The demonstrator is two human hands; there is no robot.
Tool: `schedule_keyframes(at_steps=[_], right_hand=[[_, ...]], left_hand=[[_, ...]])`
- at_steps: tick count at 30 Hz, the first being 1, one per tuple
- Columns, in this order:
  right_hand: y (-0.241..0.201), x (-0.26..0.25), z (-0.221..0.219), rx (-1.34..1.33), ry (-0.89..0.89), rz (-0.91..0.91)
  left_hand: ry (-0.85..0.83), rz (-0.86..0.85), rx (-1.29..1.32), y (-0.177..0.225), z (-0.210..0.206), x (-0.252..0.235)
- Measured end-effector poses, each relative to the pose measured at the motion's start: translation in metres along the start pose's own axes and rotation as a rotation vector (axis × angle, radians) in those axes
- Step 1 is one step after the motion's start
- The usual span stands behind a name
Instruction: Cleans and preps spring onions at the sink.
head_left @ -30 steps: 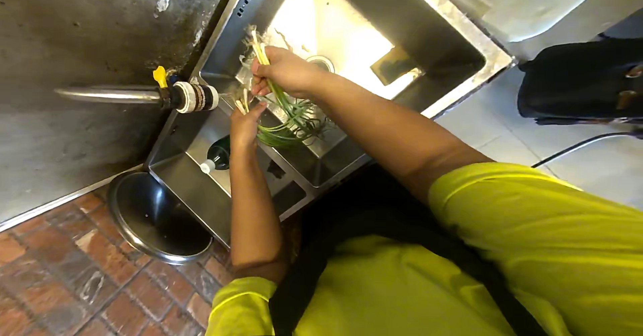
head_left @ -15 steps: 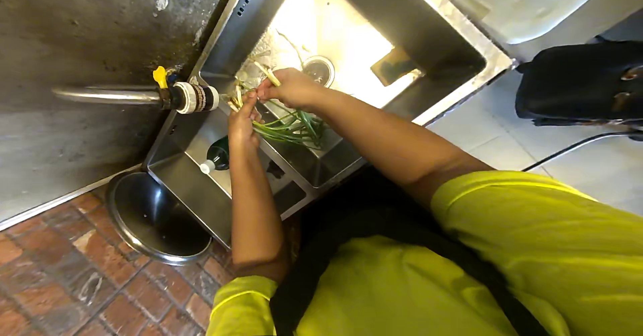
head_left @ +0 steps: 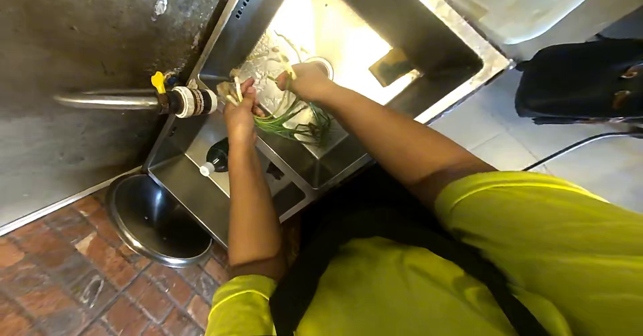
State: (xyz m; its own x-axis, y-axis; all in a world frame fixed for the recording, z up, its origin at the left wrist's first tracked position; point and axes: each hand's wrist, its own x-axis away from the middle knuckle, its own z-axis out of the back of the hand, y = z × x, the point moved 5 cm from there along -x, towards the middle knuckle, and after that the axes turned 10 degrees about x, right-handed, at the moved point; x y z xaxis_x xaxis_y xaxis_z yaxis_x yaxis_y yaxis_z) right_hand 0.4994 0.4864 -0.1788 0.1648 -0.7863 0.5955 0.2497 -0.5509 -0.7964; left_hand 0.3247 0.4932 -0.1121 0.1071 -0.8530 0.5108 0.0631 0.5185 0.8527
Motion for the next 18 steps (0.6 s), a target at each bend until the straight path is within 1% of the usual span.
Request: schedule_keyframes(at_steps=[3,7,11,14,16,18], right_hand=[[-0.019,0.005,-0.001,0.078,-0.03,0.068],[-0.036,0.007,-0.001,0.203,-0.036,0.133],[-0.042,0.006,-0.001,0.268,-0.017,0.187],[-0.047,0.007,-0.001,0.284,0.008,0.209],[-0.048,0.009,0.0,0.259,0.032,0.215],[-0.048,0.012,-0.001,0.198,0.065,0.227]], left_hand=[[-0.025,-0.038,-0.202,0.001,-0.013,0.001],[-0.012,-0.081,-0.493,0.003,-0.014,-0.003],[0.01,-0.173,-0.651,0.008,-0.019,0.0],[0.057,-0.178,-0.676,0.008,-0.023,0.003],[0.084,-0.174,-0.601,0.006,-0.023,0.003],[0.134,-0.135,-0.459,0.002,-0.021,0.003]])
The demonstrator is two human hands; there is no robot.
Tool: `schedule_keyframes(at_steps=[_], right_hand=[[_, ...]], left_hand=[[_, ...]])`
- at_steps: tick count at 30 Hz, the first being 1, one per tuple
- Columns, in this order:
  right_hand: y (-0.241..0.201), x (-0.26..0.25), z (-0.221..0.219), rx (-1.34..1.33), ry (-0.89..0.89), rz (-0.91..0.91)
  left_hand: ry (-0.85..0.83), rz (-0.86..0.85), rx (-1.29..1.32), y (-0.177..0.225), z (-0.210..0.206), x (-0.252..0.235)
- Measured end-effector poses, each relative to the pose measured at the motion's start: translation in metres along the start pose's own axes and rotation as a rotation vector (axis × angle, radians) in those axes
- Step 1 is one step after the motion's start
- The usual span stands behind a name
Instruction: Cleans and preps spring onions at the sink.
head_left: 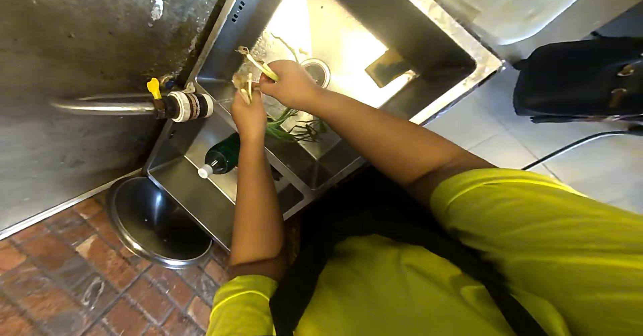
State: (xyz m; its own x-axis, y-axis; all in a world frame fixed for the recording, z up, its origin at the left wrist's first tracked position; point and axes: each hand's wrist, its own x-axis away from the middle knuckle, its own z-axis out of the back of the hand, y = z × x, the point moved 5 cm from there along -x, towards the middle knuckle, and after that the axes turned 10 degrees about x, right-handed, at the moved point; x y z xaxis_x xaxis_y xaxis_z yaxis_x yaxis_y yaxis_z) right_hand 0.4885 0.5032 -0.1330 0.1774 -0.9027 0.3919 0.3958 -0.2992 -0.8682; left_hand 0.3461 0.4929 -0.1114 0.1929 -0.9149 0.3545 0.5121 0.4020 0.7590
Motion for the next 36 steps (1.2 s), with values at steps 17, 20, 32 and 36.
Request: schedule_keyframes(at_steps=[17,20,32,36], right_hand=[[-0.002,0.001,-0.007,-0.009,-0.052,0.002],[-0.004,0.002,-0.015,-0.02,-0.14,-0.072],[-0.008,0.012,-0.028,-0.02,-0.139,0.023],[0.0,0.017,-0.028,-0.18,-0.156,-0.137]], left_hand=[[0.123,0.193,0.527,-0.011,0.017,-0.005],[0.038,0.295,0.667,-0.013,0.009,-0.001],[-0.007,0.392,0.875,-0.033,-0.013,0.023],[0.034,0.434,0.893,-0.042,-0.012,0.023]])
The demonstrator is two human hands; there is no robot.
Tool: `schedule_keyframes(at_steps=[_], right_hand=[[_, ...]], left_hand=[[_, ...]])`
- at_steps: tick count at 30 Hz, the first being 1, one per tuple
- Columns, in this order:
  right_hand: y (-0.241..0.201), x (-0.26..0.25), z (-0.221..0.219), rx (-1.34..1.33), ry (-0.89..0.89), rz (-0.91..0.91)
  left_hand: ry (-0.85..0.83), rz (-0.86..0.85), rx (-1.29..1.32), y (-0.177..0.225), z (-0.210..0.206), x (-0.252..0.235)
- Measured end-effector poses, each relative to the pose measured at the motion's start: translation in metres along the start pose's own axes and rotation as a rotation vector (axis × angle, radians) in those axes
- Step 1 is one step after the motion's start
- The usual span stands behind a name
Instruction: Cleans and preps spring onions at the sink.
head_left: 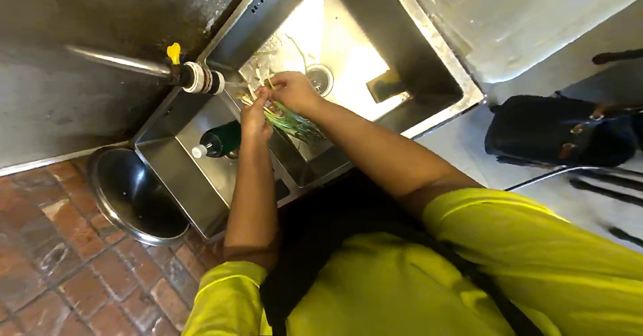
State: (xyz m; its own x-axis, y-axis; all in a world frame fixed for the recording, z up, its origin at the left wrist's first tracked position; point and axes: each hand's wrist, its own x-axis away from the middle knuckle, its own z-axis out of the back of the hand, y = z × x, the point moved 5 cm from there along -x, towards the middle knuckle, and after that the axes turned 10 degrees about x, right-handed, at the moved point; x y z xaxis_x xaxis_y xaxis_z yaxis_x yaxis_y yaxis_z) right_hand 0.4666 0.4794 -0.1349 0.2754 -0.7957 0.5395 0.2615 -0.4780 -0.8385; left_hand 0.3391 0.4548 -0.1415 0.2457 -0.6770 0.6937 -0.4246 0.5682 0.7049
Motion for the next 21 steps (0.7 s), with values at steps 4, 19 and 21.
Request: schedule_keyframes(at_steps=[4,19,21], right_hand=[[0.012,-0.008,0.003,-0.149,0.015,-0.059],[-0.022,-0.017,-0.003,0.061,0.005,0.016],[-0.025,-0.018,-0.005,0.13,-0.013,0.048]], left_hand=[[-0.022,-0.018,0.054,0.002,0.003,0.004],[0.008,-0.044,-0.111,0.009,0.008,0.016],[0.036,-0.06,-0.105,0.006,0.012,0.012]])
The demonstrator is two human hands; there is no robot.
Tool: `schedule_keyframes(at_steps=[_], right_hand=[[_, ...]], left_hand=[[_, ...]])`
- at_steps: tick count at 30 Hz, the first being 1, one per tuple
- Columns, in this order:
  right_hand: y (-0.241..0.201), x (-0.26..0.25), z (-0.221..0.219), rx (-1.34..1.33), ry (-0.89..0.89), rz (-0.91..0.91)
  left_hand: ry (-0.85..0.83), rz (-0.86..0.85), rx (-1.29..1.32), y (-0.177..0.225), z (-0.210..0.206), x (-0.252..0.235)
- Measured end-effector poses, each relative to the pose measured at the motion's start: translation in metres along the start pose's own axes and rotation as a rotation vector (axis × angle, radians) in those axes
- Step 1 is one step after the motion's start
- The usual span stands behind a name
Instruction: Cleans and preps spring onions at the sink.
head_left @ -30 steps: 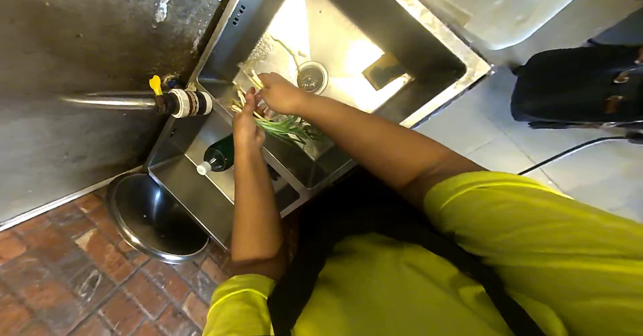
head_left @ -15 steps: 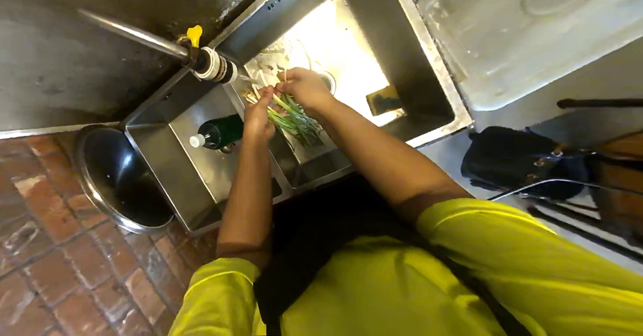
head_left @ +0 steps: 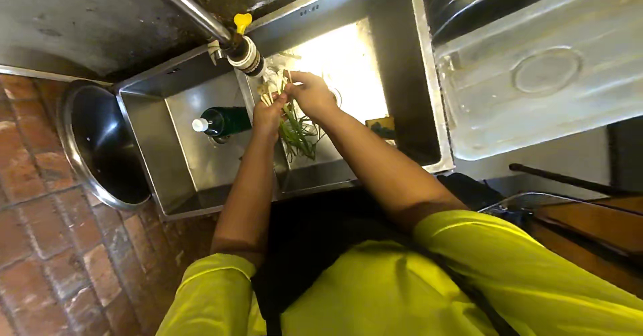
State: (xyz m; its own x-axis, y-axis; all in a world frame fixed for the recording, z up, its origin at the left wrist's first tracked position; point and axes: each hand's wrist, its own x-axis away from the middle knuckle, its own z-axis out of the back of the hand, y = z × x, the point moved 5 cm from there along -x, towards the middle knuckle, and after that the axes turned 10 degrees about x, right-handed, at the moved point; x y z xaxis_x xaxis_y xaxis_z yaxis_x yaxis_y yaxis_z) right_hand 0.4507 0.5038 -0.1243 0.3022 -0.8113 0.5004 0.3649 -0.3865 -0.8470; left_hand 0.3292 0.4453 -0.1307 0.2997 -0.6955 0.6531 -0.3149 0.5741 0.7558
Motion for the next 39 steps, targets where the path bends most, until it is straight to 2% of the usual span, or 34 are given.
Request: schedule_keyframes(at_steps=[6,12,16,18,21,25,34,39], right_hand=[[0.002,0.004,0.005,-0.11,0.053,-0.007],[0.012,0.0,0.01,0.212,0.084,0.076],[0.001,-0.004,0.025,0.47,0.079,0.305],[-0.01,-0.003,0.031,0.599,0.128,0.525],[-0.02,-0.005,0.034,0.792,0.09,0.837],[-0.018,-0.012,0.035,0.929,-0.035,0.997],[-0.005,-0.006,0.032,1.058,-0.124,1.118],[-0.008,-0.003,0.03,1.004,-0.045,1.088]], left_hand=[[0.026,-0.026,0.064,-0.007,-0.002,-0.002],[-0.013,0.002,0.064,-0.01,-0.012,-0.004],[0.01,0.019,-0.002,0.001,-0.01,0.0],[0.005,0.022,-0.007,0.003,-0.005,0.001],[-0.025,0.037,-0.006,0.005,-0.005,0.006],[-0.069,0.048,-0.066,0.006,-0.005,0.013],[-0.06,0.068,-0.085,0.004,0.005,0.017],[-0.056,0.013,-0.056,0.006,0.001,0.02]])
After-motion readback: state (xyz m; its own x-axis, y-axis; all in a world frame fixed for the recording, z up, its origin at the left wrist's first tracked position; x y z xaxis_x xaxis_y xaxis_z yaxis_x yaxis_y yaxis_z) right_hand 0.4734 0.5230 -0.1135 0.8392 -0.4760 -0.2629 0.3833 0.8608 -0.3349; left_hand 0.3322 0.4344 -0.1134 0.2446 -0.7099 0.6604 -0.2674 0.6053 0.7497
